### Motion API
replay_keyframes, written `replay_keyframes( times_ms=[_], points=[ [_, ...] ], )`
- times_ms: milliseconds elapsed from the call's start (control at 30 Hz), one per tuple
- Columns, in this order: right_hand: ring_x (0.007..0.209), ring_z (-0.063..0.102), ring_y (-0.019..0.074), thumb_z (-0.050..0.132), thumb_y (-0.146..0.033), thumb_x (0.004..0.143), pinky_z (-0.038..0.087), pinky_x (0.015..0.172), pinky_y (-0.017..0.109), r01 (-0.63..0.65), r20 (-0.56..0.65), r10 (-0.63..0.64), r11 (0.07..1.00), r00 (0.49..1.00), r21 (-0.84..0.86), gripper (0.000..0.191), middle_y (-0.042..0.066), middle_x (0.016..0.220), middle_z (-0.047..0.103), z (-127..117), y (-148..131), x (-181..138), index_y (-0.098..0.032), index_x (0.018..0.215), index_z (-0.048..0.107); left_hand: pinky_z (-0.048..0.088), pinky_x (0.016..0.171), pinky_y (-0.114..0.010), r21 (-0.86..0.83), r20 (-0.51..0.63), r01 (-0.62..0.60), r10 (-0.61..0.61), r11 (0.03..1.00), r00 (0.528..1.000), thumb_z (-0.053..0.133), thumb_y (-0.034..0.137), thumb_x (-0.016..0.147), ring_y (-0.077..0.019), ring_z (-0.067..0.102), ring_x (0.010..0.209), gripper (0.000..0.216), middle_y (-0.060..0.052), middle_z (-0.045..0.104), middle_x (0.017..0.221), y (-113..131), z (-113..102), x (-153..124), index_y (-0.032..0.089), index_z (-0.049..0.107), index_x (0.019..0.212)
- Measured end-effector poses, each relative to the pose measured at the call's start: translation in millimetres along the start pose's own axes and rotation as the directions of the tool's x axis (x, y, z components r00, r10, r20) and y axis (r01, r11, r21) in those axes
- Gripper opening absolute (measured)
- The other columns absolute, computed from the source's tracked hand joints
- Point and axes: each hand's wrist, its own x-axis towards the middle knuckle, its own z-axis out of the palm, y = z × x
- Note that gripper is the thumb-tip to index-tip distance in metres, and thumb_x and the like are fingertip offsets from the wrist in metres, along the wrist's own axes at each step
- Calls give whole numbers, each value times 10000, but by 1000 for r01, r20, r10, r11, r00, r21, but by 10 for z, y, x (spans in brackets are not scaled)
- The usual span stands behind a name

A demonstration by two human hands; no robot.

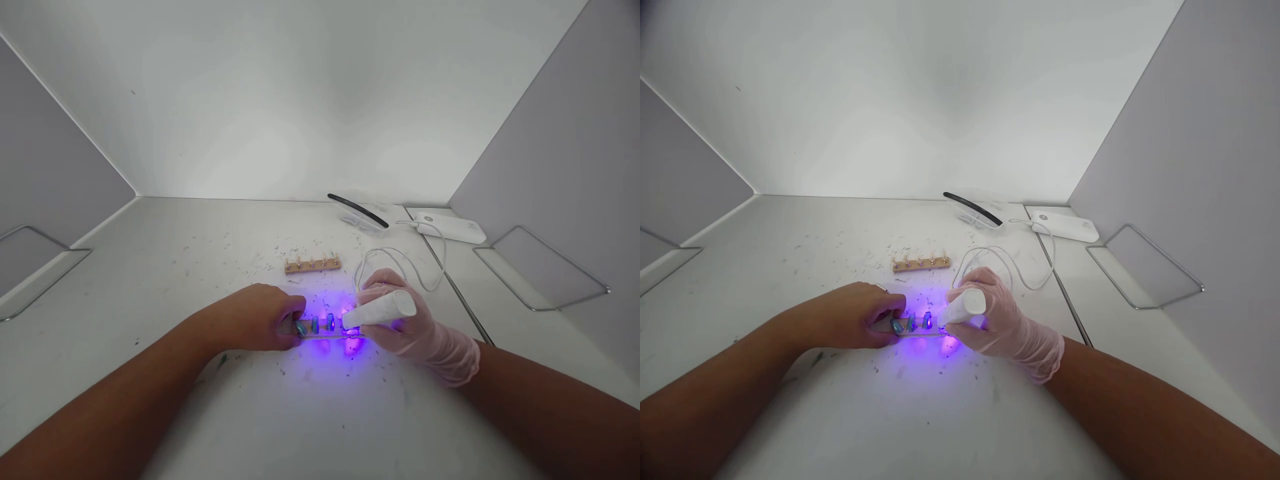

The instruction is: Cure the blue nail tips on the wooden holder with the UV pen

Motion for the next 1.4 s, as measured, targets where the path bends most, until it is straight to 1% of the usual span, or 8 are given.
replay_keyframes(
  times_ms=[100, 333, 433, 633, 767, 967, 1200, 1400],
  points=[
    [794, 657, 209, 720, -146, 853, 609, 716, 395, 11, -11, -12, 1000, 1000, -6, 190, -5, 807, 733, 5, 10, -1, -274, 978, 657, 310, 601, -329, 2, -6, -4, 4, 1000, 1000, 616, 397, 829, -168, 514, 647, 180, 20, 609, 720, -4, 2, 4, 242, 530, 802],
    [794, 646, 199, 712, -151, 846, 593, 733, 395, 40, -27, -40, 999, 999, -18, 200, -14, 816, 718, 29, 30, 0, -277, 955, 600, 295, 596, -328, 15, -6, -14, 14, 1000, 1000, 606, 384, 834, -169, 505, 640, 175, 19, 610, 710, 6, -3, 11, 241, 516, 790],
    [807, 653, 200, 692, -159, 858, 587, 725, 386, 28, -41, -29, 999, 999, -35, 209, -13, 832, 719, 36, 29, 1, -276, 1007, 602, 304, 600, -327, 21, -8, -17, 17, 1000, 1000, 600, 373, 833, -165, 501, 636, 167, 23, 613, 710, 14, -6, 11, 241, 510, 783],
    [783, 643, 194, 694, -161, 842, 578, 727, 384, 65, -97, -69, 997, 993, -43, 289, -16, 832, 697, 58, 49, 22, -271, 1097, 614, 317, 604, -320, 28, -11, -37, 38, 999, 999, 604, 373, 838, -157, 494, 624, 180, 27, 614, 702, -1, 13, 22, 239, 502, 774],
    [787, 646, 193, 685, -127, 828, 570, 752, 392, 31, -78, -34, 999, 996, -41, 302, -16, 857, 681, 57, 23, 28, -275, 1076, 596, 315, 597, -313, 26, -24, -53, 54, 998, 998, 616, 367, 834, -152, 493, 620, 179, 31, 613, 697, -22, 32, 27, 239, 508, 775],
    [749, 643, 198, 658, -128, 843, 562, 738, 417, -3, -84, -1, 999, 996, -48, 419, -3, 903, 659, 71, -1, 10, -283, 1218, 555, 325, 597, -313, 40, -35, -72, 73, 997, 997, 616, 379, 853, -148, 498, 619, 178, 37, 625, 705, -36, 57, 38, 241, 524, 788],
    [814, 641, 224, 642, -109, 840, 549, 762, 414, 60, -85, -69, 993, 994, -100, 530, -8, 871, 668, 86, 45, 9, -299, 1322, 528, 336, 595, -311, 37, -44, -84, 86, 996, 995, 617, 399, 866, -144, 511, 621, 190, 43, 638, 715, -53, 79, 51, 243, 536, 796],
    [826, 608, 226, 637, -145, 903, 526, 760, 402, 83, -59, -90, 989, 994, -120, 464, -11, 842, 636, 78, 56, 8, -295, 1325, 516, 335, 594, -308, 47, -43, -77, 79, 996, 996, 617, 398, 874, -143, 519, 628, 183, 42, 644, 726, -48, 76, 59, 243, 547, 808]
  ],
)
